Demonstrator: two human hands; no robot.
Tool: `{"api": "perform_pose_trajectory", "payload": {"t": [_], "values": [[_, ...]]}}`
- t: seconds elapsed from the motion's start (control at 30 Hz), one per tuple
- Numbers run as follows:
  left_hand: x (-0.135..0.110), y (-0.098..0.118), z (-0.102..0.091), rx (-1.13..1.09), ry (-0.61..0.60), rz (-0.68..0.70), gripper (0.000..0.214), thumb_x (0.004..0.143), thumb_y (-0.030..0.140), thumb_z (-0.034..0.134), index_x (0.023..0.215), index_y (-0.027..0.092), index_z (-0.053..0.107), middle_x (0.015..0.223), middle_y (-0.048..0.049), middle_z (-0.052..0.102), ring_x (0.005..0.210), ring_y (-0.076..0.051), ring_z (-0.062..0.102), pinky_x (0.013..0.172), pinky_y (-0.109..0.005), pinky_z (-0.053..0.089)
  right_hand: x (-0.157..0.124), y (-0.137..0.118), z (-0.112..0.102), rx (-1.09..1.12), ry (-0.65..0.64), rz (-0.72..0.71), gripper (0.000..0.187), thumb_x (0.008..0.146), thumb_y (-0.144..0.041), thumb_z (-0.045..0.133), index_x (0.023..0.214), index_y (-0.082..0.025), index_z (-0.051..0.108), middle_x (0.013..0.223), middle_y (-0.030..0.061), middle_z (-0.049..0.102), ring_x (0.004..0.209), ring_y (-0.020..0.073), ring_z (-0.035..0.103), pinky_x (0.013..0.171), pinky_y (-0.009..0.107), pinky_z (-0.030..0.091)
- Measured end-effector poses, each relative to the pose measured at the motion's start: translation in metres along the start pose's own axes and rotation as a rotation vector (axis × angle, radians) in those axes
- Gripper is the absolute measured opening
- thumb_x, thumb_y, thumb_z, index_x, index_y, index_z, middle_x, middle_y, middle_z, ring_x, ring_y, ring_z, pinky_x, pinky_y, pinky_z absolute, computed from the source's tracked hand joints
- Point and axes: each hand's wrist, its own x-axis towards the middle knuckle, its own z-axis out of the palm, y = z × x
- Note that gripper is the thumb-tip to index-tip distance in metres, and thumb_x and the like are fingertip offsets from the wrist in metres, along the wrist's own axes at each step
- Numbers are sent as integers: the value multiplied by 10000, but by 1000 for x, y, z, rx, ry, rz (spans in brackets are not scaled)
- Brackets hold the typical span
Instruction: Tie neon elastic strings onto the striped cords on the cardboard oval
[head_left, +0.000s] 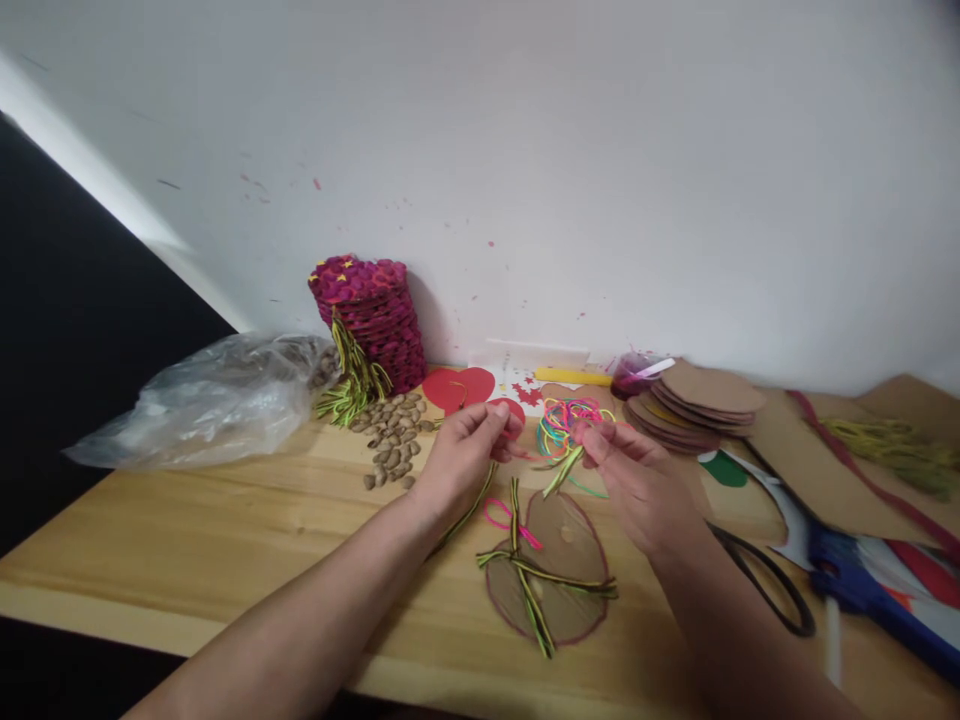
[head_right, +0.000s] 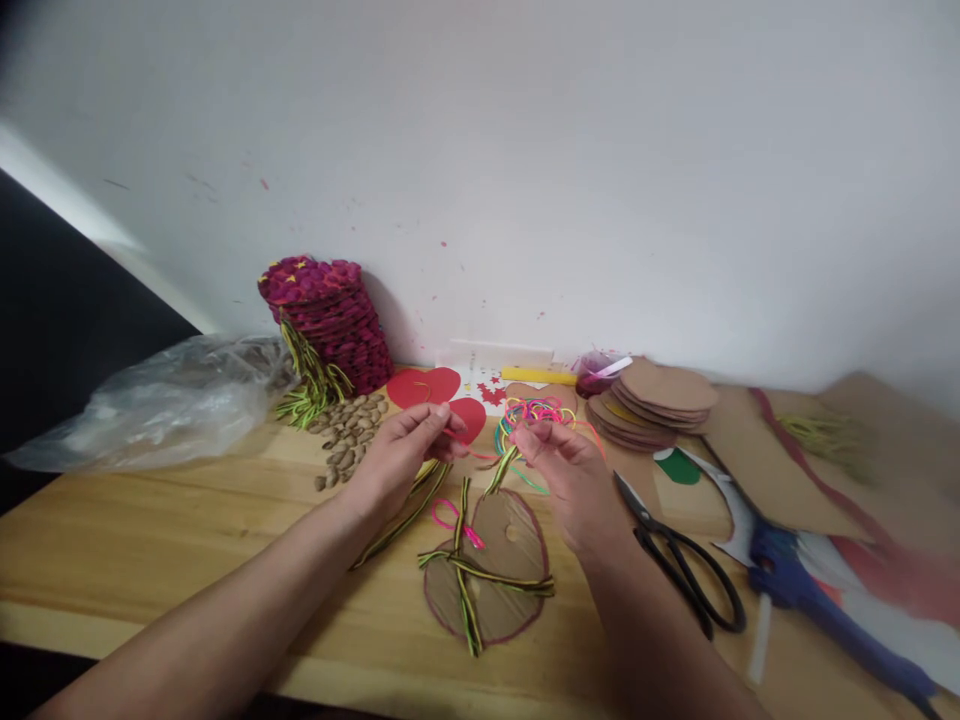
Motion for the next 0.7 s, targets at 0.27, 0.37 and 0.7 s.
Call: {"api": "perform_pose_trajectory", "payload": {"t": [0.27,0.37,0.7], "values": [[-6,4,1,-126,-28,58,246,827,350,677,707,135,687,889,-77,721,798,-129,634,630,-207,433,-2,9,-1,-215,-35,-47,229,765,-439,763,841,-225,729,858,15,701,851,194,596,820,326,425],[-9,1,3,-188,-123,-29,220,778,280,733,964,168,700,1030,-82,708,923,-187,677,562,-195,441,-4,7,2,-228,-59,-40,235,772,-447,751,852,-226,728,879,17,694,862,196,591,840,342,421],[-19,-2,15,-335,-205,-209,148,864,207,631,973,122,684,911,-82,707,757,-137,678,665,-253,565,-9,13,13,-214,-124,-26,211,770,-413,754,801,-207,724,956,40,693,859,174,608,803,327,471]]}}
